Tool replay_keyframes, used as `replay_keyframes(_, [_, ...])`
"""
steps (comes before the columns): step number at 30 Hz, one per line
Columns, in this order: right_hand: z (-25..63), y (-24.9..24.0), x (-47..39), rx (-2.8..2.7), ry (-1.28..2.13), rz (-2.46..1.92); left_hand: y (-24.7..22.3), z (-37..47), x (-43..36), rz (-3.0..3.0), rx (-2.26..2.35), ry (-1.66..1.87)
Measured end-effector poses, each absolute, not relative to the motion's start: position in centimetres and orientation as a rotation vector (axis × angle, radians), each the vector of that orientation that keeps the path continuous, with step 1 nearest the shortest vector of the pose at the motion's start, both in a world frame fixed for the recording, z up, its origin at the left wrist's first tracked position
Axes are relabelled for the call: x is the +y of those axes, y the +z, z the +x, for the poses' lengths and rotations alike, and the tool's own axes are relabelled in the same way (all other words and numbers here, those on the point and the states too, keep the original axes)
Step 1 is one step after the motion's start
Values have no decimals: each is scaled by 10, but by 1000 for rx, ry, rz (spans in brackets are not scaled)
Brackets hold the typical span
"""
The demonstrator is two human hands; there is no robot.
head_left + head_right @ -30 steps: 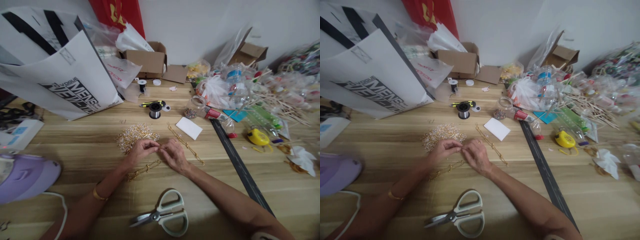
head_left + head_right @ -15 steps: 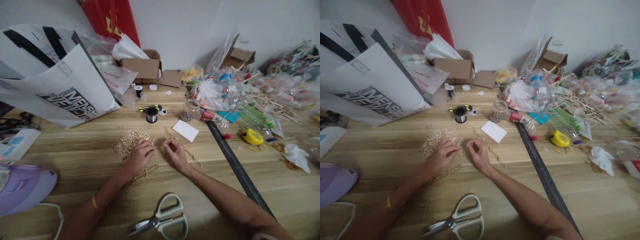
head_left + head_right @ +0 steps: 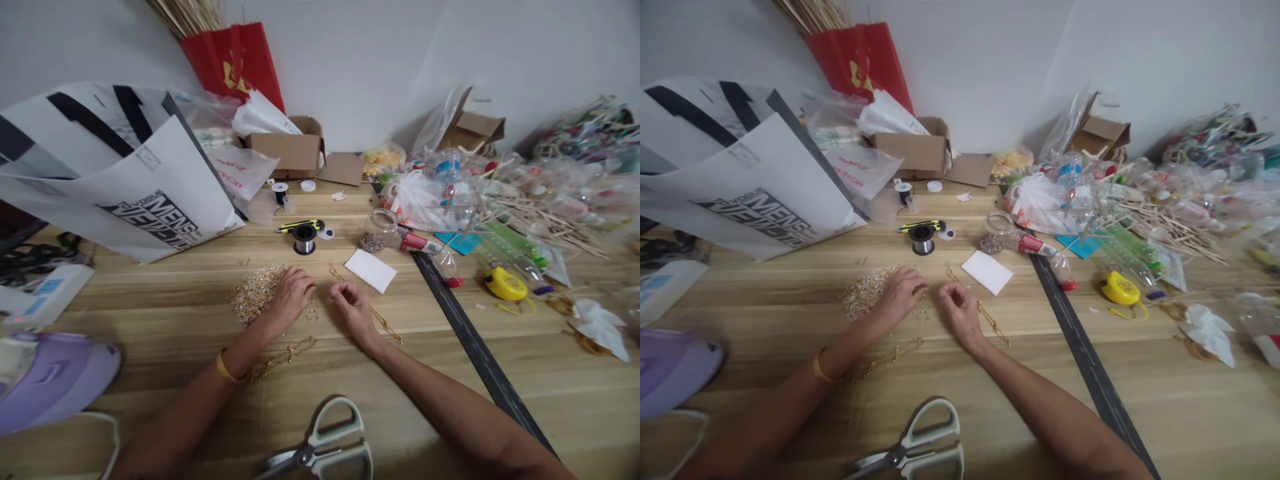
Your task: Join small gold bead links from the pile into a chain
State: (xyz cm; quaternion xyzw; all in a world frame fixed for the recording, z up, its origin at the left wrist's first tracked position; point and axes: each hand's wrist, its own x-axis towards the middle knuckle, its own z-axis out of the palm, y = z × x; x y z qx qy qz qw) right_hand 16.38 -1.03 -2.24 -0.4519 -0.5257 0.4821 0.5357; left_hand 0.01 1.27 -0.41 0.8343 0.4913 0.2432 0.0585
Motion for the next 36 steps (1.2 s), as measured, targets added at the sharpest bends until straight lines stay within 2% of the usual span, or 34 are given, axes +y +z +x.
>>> replay_keyframes(22, [163, -20, -12, -1288, 1158, -1083, -6, 6, 18, 2714, 1452, 391])
replay_keyframes(36, [164, -23, -10, -1303, 1160, -1077, -8, -8, 11, 2591, 1306, 639])
